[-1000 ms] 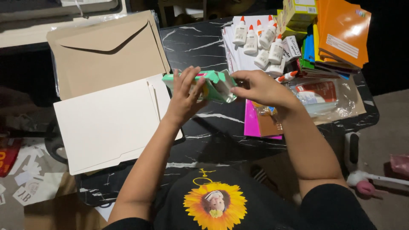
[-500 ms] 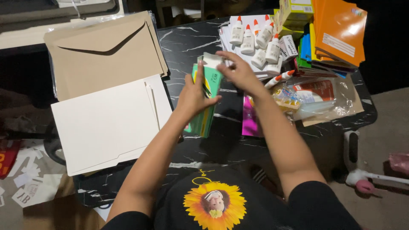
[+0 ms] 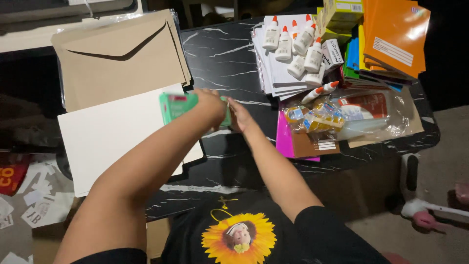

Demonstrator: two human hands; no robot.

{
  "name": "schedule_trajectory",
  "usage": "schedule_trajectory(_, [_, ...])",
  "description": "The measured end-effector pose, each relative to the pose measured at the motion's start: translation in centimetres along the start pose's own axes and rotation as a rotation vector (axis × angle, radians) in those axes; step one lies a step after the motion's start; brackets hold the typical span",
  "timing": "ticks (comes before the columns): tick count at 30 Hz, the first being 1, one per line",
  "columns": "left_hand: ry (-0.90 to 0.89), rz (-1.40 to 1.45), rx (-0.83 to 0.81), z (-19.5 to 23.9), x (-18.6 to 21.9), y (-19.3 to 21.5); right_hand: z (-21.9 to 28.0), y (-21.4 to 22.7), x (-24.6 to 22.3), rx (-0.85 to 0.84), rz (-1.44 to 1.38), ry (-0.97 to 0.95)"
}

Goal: Sorting and organizing colored paper fasteners from a workspace into a box.

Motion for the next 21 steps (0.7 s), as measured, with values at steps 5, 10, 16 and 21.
schedule_trajectory(5, [0.017, -0.181, 0.156, -2.0, 1.6, 2.4, 1.8, -1.3, -0.9, 0.006, -0.075, 0.024])
schedule_trajectory(10, [-0.041, -0.226, 0.273, -1.7, 0.9, 5.2, 3.6, -2.4, -4.5, -0.010, -0.087, 0.083])
schedule_trajectory(16, [-0.095, -0.351, 0.360, -0.9, -0.5, 7.3, 4.6, -2.0, -5.8, 0.066, -0.084, 0.077])
schedule_trajectory(21, [-0.146, -0.464, 0.485, -0.6, -0.7, 8.6, 4.1, -0.3, -5.8, 0.026, -0.005, 0.051])
Point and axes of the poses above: each hand's wrist, its own z-axis away from the middle knuckle, its own y-axis out of the back of the hand, x = y × z, the point moved 8 cm from there along -z, towards the middle knuckle, and after that the axes turned 6 degrees about x, right-handed, at the moved point
